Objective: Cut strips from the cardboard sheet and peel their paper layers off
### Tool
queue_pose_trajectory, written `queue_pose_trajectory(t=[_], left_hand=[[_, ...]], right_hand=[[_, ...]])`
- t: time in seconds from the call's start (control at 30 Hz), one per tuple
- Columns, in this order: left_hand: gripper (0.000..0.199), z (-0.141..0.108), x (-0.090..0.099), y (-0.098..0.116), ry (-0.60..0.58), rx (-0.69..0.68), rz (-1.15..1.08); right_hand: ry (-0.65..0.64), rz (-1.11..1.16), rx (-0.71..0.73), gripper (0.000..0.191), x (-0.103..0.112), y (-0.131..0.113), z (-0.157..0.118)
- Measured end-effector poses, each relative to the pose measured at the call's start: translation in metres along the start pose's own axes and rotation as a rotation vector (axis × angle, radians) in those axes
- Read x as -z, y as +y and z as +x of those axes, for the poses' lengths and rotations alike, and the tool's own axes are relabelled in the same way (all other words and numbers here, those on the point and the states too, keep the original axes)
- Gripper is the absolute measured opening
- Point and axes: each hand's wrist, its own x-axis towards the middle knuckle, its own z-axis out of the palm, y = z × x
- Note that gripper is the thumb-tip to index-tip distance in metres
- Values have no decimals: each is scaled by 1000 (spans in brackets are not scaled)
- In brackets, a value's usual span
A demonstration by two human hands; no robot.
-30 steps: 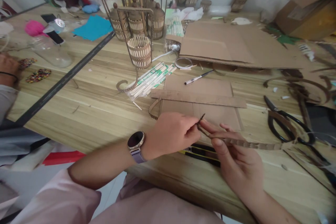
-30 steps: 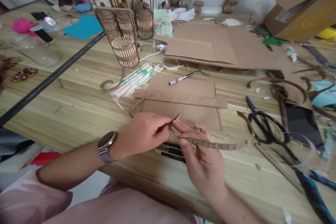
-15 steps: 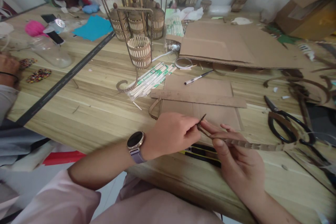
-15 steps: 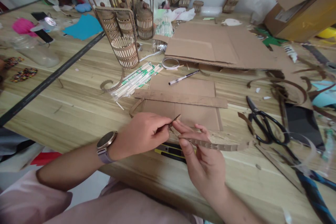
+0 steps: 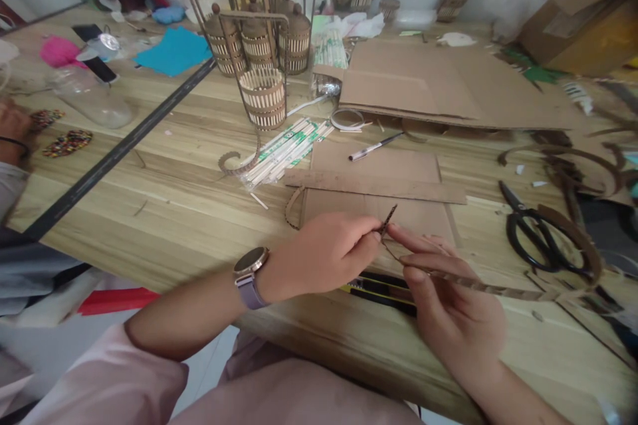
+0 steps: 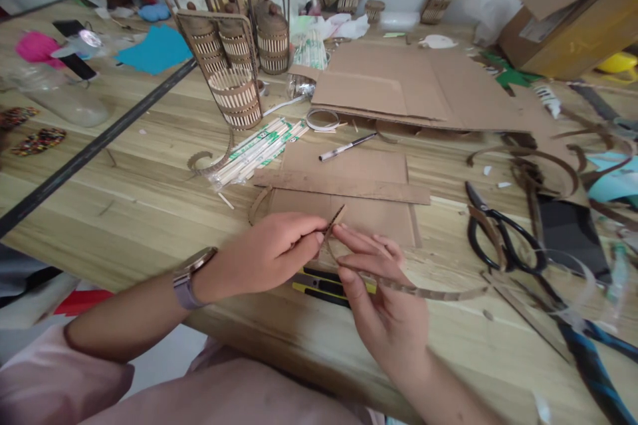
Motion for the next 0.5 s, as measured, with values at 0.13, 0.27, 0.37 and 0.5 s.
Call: queue_pose_trajectory(t=[0.13,0.27,0.37,0.5], left_hand=[[23,3,9,0,-111,165,-290],[17,5,9,-5,-211,290,-558],[14,5,7,-7,-207,285,-581],[15,4,7,-6,-205,254,-561]], right_hand=[[-14,18,45,12,0,-1,0],[-44,11,83,12,1,-2,2],[-62,-48,112,18,1,-2,4],[-33,-52,124,20,1,-2,4]])
